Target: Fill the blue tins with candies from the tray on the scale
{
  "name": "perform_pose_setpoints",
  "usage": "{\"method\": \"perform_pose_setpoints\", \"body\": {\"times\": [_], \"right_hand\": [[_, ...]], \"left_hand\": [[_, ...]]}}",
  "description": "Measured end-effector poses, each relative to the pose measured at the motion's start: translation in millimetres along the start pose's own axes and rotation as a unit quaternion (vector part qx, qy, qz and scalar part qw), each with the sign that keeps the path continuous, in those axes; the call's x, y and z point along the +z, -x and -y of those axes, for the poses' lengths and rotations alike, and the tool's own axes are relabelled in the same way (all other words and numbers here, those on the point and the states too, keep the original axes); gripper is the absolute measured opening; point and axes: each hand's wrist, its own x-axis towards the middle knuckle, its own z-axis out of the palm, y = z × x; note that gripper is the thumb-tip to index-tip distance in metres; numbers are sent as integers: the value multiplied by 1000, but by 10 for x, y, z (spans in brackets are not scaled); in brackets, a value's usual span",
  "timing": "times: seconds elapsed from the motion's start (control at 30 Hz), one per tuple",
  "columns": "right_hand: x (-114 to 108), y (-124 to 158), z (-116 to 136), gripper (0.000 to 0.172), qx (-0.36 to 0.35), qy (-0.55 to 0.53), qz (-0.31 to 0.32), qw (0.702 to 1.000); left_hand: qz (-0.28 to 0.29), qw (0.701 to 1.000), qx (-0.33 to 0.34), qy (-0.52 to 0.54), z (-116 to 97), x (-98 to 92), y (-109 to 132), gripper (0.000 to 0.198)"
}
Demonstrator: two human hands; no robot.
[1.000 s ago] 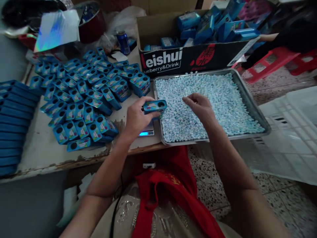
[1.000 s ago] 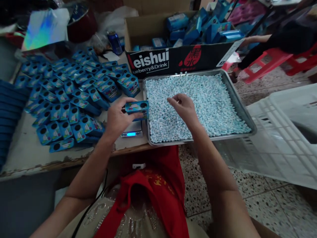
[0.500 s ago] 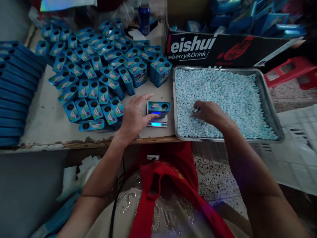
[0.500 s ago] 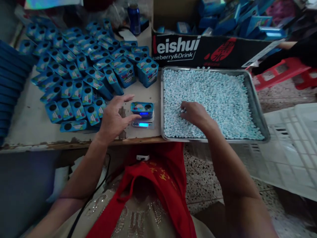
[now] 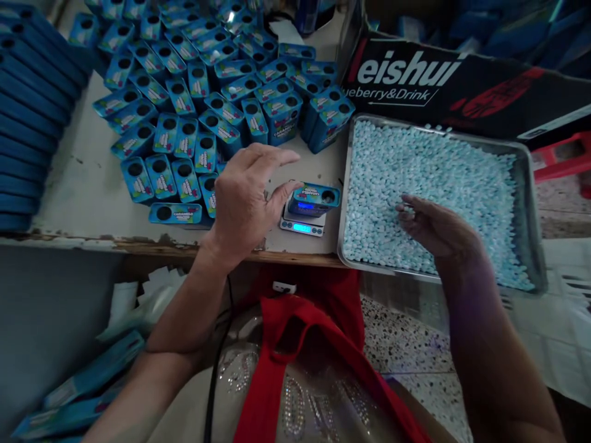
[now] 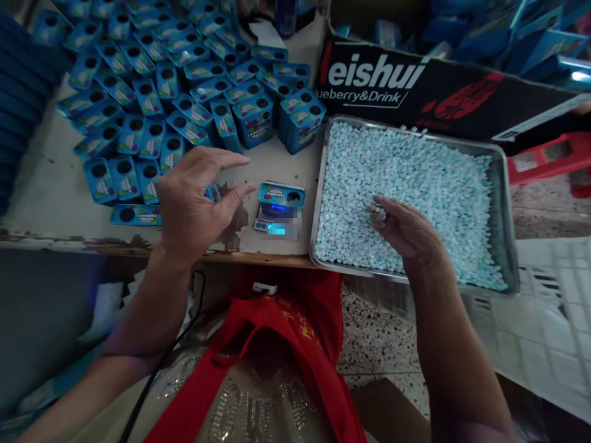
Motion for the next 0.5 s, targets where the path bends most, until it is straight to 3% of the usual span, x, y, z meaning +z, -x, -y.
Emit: {"method": "perform_pose_setpoints", "body": {"times": [0.1,0.17,0.23,0.37,0.5], "right_hand": [[71,44,117,22,53,2,28,998],[154,85,293,17,59,97,96,989],[280,123,524,9,35,230,168,958],[598,160,966,24,-138,450,204,858],[870,154,1200,27,-292,519,193,779]], "left_hand": [[14,1000,27,-7,26,40,-27,30],[20,999,42,-14,49,77,-36,36],[27,998,55,-18,63,112,-31,44],[56,997,48,-21,62,130,18,51],[92,996,17,-5,72,81,68,51]]}}
